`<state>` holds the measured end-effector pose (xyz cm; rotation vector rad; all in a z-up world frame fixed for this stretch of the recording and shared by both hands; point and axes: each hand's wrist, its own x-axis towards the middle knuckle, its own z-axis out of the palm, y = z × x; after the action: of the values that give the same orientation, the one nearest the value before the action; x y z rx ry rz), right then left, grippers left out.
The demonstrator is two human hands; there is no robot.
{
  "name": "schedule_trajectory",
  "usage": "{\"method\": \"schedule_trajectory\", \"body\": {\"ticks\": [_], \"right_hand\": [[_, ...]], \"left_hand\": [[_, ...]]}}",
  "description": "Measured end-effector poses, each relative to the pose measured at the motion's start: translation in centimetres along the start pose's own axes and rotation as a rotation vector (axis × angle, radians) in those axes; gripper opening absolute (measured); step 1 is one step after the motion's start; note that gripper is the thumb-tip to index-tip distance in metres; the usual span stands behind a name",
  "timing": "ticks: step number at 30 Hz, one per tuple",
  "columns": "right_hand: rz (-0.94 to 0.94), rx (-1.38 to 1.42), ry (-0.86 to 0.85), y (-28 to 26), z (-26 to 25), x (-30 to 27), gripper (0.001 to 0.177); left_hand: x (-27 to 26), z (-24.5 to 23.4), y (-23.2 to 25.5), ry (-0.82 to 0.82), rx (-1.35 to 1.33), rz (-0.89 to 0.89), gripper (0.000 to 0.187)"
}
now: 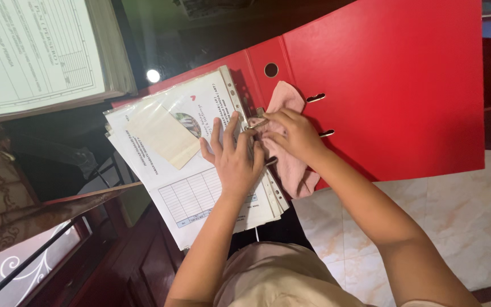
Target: The person organizes papers in a red binder and then wipes the interior and exterior surfaces of the binder with a pink cloth.
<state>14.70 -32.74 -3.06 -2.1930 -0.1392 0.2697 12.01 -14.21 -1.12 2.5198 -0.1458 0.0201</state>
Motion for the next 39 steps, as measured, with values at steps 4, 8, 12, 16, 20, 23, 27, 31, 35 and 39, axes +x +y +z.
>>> {"method": "schedule_trajectory", "body": {"ticks": [4, 8, 12, 16, 20, 23, 27, 31, 35, 39], "right_hand": [[0.003, -0.154, -0.046, 0.3, 0.3, -1.0, 0.030], [0.121, 0.008, -0.145, 1.2, -4.9, -1.9, 0.029], [0.011, 0.073, 0.187, -1.2, -4.5, -0.1, 0.031], [-0.183, -0.129, 0.116, -2.9, -0.4, 1.6, 0.047], [0.329, 0.060, 0.131, -0.5, -3.3, 0.9, 0.043], [0.013, -0.157, 0.231, 1.2, -3.6, 1.8, 0.049], [-0.347, -0.328, -0.113, 2.1, 0.6, 5.2, 0.045], [-0.383, -0.335, -0.221, 2.4, 0.2, 8.3, 0.058], [-0.434, -0.354, -0.160, 2.5, 1.9, 12.5, 0.053], [-0.420, -0.353, -0.014, 2.5, 4.2, 17.9, 0.056]], "left_hand": [[0.4, -0.3, -0.1, -0.001, 0.005, 0.013, 0.018], [0.4, -0.6, 0.2, -0.023, -0.018, -0.002, 0.019], [0.3, -0.4, 0.2, -0.015, -0.018, 0.000, 0.019], [0.2, -0.5, 0.1, -0.007, -0.019, 0.001, 0.020], [0.4, -0.8, 0.2, -0.011, -0.041, -0.004, 0.019], [0.5, -0.6, 0.1, -0.004, -0.025, -0.002, 0.019], [0.2, -0.5, 0.1, -0.022, -0.025, -0.014, 0.018], [0.7, -0.2, 0.0, -0.016, -0.012, -0.019, 0.017], [1.9, 0.1, -0.4, -0.032, 0.040, -0.060, 0.022], [2.3, 0.1, -0.5, -0.022, 0.019, -0.074, 0.026]]}}
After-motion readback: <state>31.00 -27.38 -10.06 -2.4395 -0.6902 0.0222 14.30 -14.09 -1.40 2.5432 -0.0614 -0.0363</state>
